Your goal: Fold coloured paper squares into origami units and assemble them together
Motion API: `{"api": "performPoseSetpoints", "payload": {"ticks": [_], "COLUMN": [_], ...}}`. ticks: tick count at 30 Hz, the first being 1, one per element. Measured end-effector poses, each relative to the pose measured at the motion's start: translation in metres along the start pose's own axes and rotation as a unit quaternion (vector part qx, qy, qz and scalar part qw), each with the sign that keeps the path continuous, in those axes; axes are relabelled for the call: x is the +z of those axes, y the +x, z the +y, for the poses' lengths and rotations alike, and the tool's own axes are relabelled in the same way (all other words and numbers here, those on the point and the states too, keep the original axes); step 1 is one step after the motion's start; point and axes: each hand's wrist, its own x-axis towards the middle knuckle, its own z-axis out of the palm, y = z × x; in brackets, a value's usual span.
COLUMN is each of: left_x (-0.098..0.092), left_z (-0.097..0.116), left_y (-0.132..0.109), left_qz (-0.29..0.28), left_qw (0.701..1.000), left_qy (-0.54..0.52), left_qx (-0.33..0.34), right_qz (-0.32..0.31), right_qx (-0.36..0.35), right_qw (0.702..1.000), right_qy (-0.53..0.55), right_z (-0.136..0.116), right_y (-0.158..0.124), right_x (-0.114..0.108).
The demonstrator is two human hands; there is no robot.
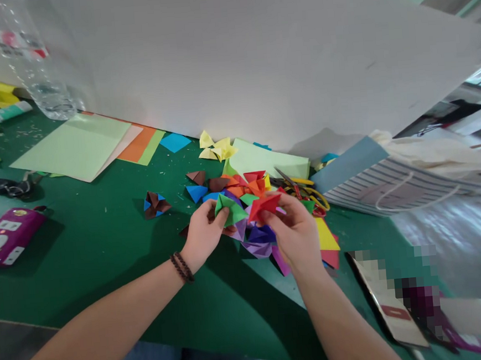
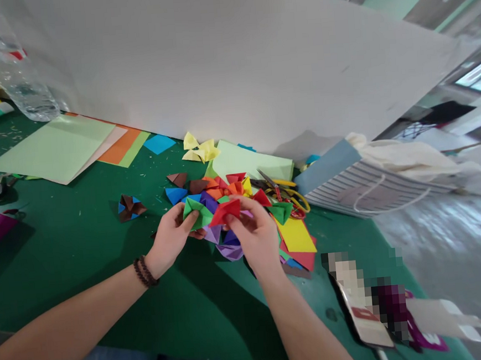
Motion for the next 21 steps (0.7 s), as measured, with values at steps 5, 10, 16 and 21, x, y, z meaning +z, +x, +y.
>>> {"api": "performPoseSetpoints", "payload": {"ticks": [5,10,16,21], "left_x": [0.001,0.006,0.01,0.009], "left_z": [-0.001,0.001,0.001,0.003], "left_y": [-0.001,-0.006,-0.01,-0.011], "left_qz": [-0.006,-0.054,-0.086,-0.108], "left_qw": [0.997,0.998,0.995,0.986], "left_qy": [0.064,0.018,-0.046,-0.115], "left_qx": [0.034,-0.01,-0.031,-0.061], "right_qz": [-0.029,-0.014,-0.032,-0.025], "right_qx": [0.02,-0.026,-0.015,-0.032], "right_qw": [0.989,0.985,0.99,0.986], "right_qy": [-0.14,-0.172,-0.139,-0.159], "right_z": [0.001,0.008,0.012,0.008], "right_y": [-0.007,-0.006,-0.008,-0.007], "right_x": [0.003,0.01,0.017,0.015]}}
